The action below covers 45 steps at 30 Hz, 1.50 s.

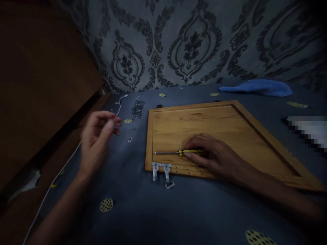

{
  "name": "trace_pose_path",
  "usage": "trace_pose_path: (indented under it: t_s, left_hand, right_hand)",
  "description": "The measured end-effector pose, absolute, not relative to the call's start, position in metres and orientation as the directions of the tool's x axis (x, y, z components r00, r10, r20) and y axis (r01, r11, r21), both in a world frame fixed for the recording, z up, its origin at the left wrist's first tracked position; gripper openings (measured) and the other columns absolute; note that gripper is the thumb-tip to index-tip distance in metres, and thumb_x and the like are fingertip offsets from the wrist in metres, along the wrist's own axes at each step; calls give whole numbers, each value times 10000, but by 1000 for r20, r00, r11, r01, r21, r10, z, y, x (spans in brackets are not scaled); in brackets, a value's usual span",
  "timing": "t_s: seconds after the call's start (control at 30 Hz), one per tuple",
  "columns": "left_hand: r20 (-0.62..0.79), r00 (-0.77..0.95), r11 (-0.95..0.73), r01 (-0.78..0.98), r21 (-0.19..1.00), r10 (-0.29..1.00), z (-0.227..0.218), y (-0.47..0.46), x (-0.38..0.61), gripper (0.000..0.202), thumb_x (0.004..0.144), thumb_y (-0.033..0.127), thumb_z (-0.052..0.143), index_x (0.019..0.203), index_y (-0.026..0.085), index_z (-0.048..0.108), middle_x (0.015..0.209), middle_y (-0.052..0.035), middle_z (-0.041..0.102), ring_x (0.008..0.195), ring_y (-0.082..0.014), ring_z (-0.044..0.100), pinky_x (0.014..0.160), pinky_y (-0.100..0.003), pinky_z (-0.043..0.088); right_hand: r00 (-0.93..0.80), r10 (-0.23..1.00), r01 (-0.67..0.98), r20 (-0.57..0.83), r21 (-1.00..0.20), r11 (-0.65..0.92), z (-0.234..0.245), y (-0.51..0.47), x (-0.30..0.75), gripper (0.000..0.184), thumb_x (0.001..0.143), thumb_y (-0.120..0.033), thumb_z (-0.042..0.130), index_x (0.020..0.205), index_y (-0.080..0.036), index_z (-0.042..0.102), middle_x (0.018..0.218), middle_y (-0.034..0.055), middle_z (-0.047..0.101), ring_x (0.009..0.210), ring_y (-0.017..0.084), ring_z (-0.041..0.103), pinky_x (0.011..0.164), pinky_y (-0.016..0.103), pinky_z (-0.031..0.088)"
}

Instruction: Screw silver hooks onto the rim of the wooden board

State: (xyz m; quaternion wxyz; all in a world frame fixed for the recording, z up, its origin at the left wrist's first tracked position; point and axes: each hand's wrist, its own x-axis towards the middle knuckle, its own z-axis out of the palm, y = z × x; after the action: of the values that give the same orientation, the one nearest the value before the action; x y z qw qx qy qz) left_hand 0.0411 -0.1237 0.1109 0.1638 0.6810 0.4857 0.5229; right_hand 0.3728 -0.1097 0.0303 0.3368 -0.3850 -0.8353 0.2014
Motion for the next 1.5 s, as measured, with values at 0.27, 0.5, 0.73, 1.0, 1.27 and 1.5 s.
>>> trace_pose_path:
  t_s: [0.27, 0.5, 0.73, 1.0, 1.27, 1.5]
  left_hand:
    - [327, 182, -334, 798, 501, 927, 36, -64, 15, 208, 948, 269, 530, 1075, 185, 672, 955, -70, 731, 863, -222, 692, 795, -360, 580]
    - [292, 339, -406, 890, 208, 894, 36, -56, 25, 300, 1023, 224, 458, 1185, 209, 710, 1175, -114, 710, 1130, -282, 632, 1001, -432, 525]
    - [241, 385, -410, 910, 62, 891, 36, -54, 25, 331, 1027, 245, 419, 1147, 201, 725, 1133, -142, 711, 1119, -325, 642, 927, -433, 540]
    - [239, 390, -402, 916, 4, 889, 42, -50, 26, 278, 998, 269, 426, 923, 206, 686, 986, -120, 691, 968, -296, 678, 828, -379, 544]
    - [222, 390, -399, 917, 0, 894, 49, -53, 21, 284, 938, 219, 436, 972, 210, 718, 1044, -118, 741, 962, -285, 708, 824, -369, 557]
    - [201, 394, -400, 917, -10, 897, 51, -50, 22, 294, 924, 207, 432, 954, 203, 725, 1010, -122, 736, 915, -284, 704, 796, -382, 568]
  right_hand:
    - [-469, 776, 493, 422, -604, 626, 30, -107, 372, 162, 959, -302, 592, 877, -217, 702, 874, 72, 741, 786, 230, 702, 693, 374, 561]
    - [-467, 791, 509, 395, -612, 606, 31, -108, 373, 154, 958, -281, 593, 910, -209, 720, 893, 74, 748, 814, 215, 695, 715, 354, 544]
    - [-458, 810, 533, 367, -616, 580, 35, -111, 370, 136, 936, -258, 592, 890, -196, 703, 891, 77, 738, 832, 217, 672, 743, 352, 515]
    - [-455, 816, 552, 356, -607, 572, 35, -112, 369, 130, 935, -247, 592, 892, -187, 699, 888, 78, 731, 840, 214, 660, 744, 341, 501]
    - [-463, 807, 555, 368, -589, 587, 33, -112, 369, 130, 930, -258, 592, 874, -198, 693, 873, 72, 727, 834, 215, 657, 759, 342, 494]
    - [-481, 780, 549, 400, -556, 624, 35, -115, 370, 144, 961, -265, 573, 901, -199, 686, 887, 86, 728, 848, 231, 656, 773, 370, 509]
